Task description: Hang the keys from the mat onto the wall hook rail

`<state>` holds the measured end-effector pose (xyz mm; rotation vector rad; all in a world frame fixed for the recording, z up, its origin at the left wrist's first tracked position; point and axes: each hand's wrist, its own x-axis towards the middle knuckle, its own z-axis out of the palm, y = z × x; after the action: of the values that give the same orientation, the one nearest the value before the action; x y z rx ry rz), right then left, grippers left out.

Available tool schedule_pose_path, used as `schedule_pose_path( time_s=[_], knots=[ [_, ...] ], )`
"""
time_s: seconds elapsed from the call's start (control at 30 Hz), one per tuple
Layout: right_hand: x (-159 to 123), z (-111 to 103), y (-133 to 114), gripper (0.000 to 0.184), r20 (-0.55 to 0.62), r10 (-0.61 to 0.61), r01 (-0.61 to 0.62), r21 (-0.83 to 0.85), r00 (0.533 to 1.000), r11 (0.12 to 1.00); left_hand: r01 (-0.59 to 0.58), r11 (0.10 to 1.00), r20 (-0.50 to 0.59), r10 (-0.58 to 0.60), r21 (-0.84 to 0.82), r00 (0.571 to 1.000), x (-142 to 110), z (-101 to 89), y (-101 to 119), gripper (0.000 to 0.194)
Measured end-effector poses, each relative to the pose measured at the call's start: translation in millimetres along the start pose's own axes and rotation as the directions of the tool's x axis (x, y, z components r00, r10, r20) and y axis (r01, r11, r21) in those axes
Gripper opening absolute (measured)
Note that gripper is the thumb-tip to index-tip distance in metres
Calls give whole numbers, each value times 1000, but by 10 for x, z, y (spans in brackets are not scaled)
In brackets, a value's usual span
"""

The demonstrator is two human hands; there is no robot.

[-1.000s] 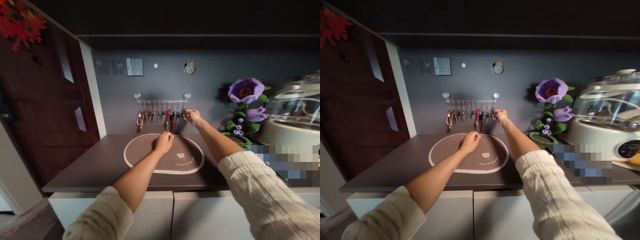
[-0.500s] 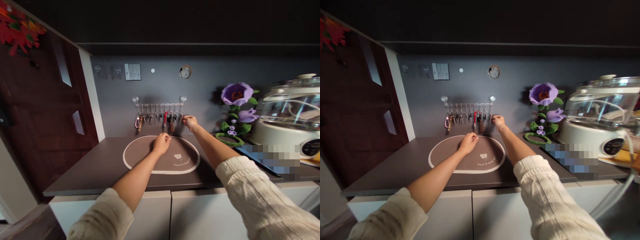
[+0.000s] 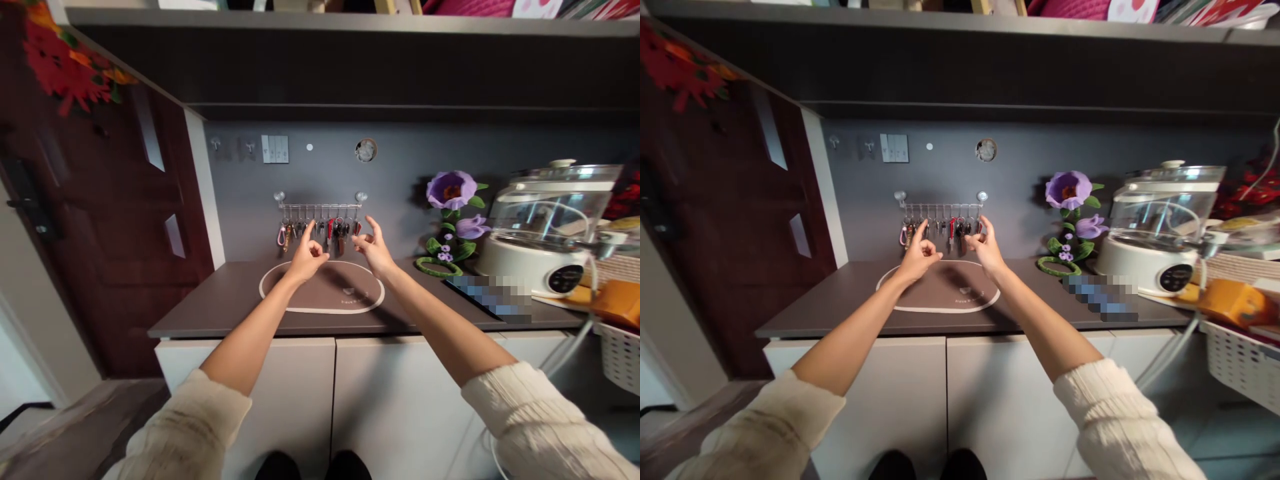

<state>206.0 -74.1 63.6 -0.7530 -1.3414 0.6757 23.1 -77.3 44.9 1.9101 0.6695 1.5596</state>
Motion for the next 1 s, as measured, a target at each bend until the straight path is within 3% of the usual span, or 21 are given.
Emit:
schedule_pose_path(
  time_s=[0.17,0.33,0.47,0.53,0.63,0.7,0.77,0.87,1.0],
  knots=[
    [-365,55,-95,92,172,-143,171,-157,975,973,-74,991,96,63,115,993,-321,-292,202,98],
    [-679,22,58,95,286,-135,211,-255,949,943,8,981,113,-30,196,993,-703,-504,83,100],
    [-756,30,108,93,334,-104,207,-290,937,934,40,976,113,-65,213,991,-790,-621,0,102],
    [-701,34,105,90,332,-105,213,-308,937,927,64,972,78,-84,226,993,-719,-675,-37,101],
    [-485,-14,141,82,269,-102,197,-353,958,914,133,948,-85,-113,290,990,-483,-773,-155,98],
    [-262,-92,214,79,163,-61,123,-402,985,907,202,913,-224,-127,354,966,-265,-851,-287,95],
    [-1,-191,317,82,-13,8,-13,-436,1000,900,276,873,-310,-153,403,938,-26,-925,-447,96],
    [388,-316,501,92,-214,101,-181,-398,971,899,395,814,-384,-233,425,893,321,-995,-696,97],
    [765,-320,763,105,-306,171,-256,-264,937,930,472,820,-424,-320,323,847,677,-935,-981,96]
  ],
)
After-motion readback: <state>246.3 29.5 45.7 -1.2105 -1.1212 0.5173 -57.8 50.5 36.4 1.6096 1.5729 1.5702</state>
